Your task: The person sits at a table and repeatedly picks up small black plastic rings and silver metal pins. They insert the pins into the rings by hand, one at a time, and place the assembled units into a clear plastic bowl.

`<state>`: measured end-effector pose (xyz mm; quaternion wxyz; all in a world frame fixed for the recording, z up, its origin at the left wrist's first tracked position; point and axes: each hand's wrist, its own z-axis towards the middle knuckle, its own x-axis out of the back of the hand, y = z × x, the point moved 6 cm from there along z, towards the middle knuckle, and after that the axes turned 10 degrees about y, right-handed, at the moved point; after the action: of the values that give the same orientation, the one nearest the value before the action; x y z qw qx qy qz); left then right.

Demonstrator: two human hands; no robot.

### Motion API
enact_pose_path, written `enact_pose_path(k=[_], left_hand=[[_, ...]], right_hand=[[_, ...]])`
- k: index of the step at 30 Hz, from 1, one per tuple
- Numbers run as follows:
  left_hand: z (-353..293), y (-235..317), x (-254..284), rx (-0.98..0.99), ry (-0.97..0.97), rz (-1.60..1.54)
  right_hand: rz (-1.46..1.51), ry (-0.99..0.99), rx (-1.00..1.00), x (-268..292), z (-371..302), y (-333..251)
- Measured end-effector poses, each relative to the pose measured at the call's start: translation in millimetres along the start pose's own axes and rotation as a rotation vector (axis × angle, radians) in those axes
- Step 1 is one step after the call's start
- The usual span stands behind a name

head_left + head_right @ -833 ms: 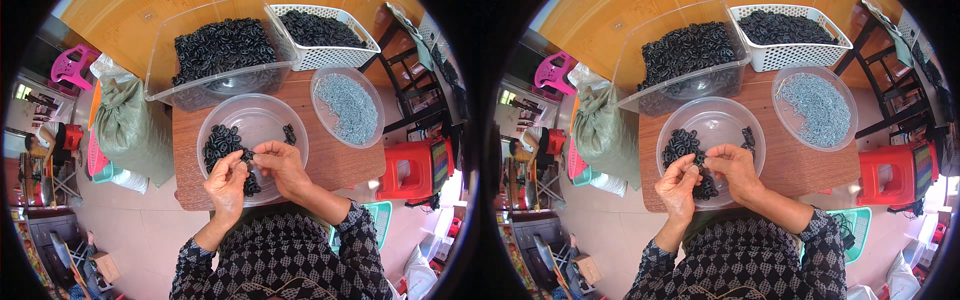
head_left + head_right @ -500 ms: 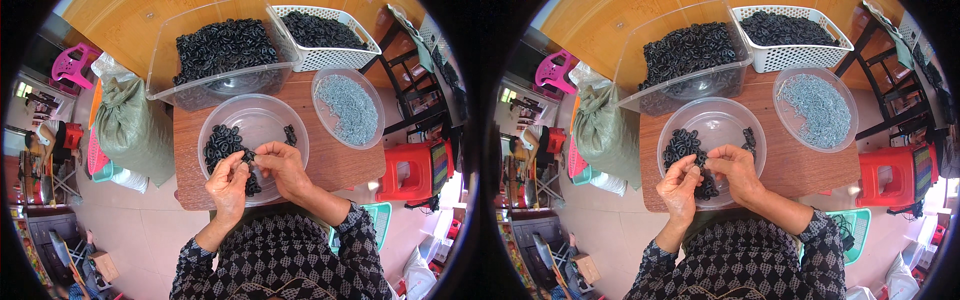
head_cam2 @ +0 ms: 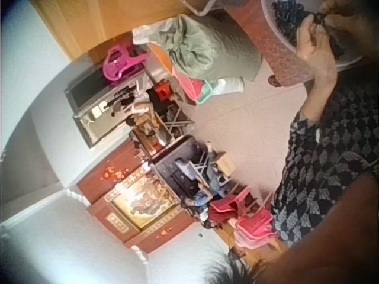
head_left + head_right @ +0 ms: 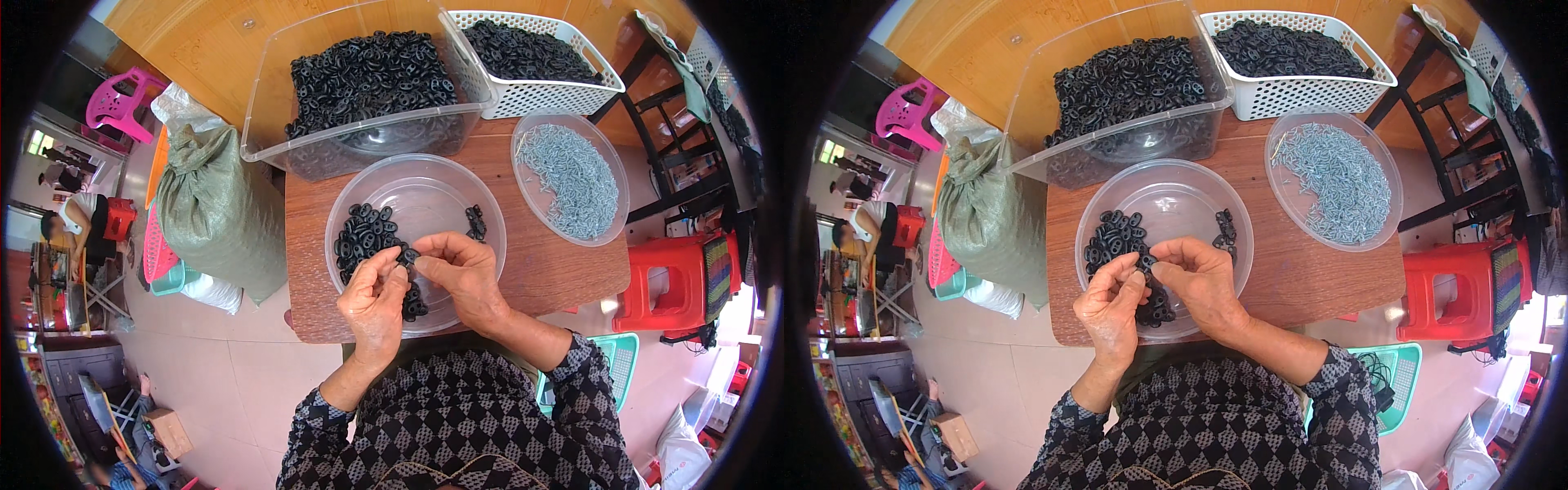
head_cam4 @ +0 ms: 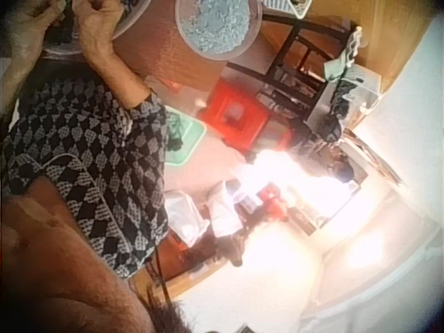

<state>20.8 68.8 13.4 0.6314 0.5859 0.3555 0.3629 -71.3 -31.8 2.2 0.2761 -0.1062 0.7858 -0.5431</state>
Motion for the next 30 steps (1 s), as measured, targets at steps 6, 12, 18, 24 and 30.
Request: enact_pose_path(k=[6, 12, 18, 24, 30], left_hand=[[-0.7, -0.2, -1.3, 0.058, -0.012, -0.057], [-2.0, 2.3, -3.3, 0.091, 0.028, -0.112], [-4.4, -0.6, -5.3, 0.098, 0.030, -0.189], [-2.0, -2.1, -6.4, 0.181, 0.026, -0.244], [-0.8, -2.1, -7.2, 0.222, 0.027, -0.309]], right_hand=[[-0.061, -0.015, 0.046, 0.2, 0.6, 2.3], [-0.080, -0.021, 0.103, -1.7, -1.1, -3.2], [-0.125, -0.025, 0.160, -1.3, -3.6, -7.4], [-0.450, -0.028, 0.409, -5.1, -10.0, -21.3], [-0.564, -0.042, 0.639, -8.8, -14.9, -31.8]])
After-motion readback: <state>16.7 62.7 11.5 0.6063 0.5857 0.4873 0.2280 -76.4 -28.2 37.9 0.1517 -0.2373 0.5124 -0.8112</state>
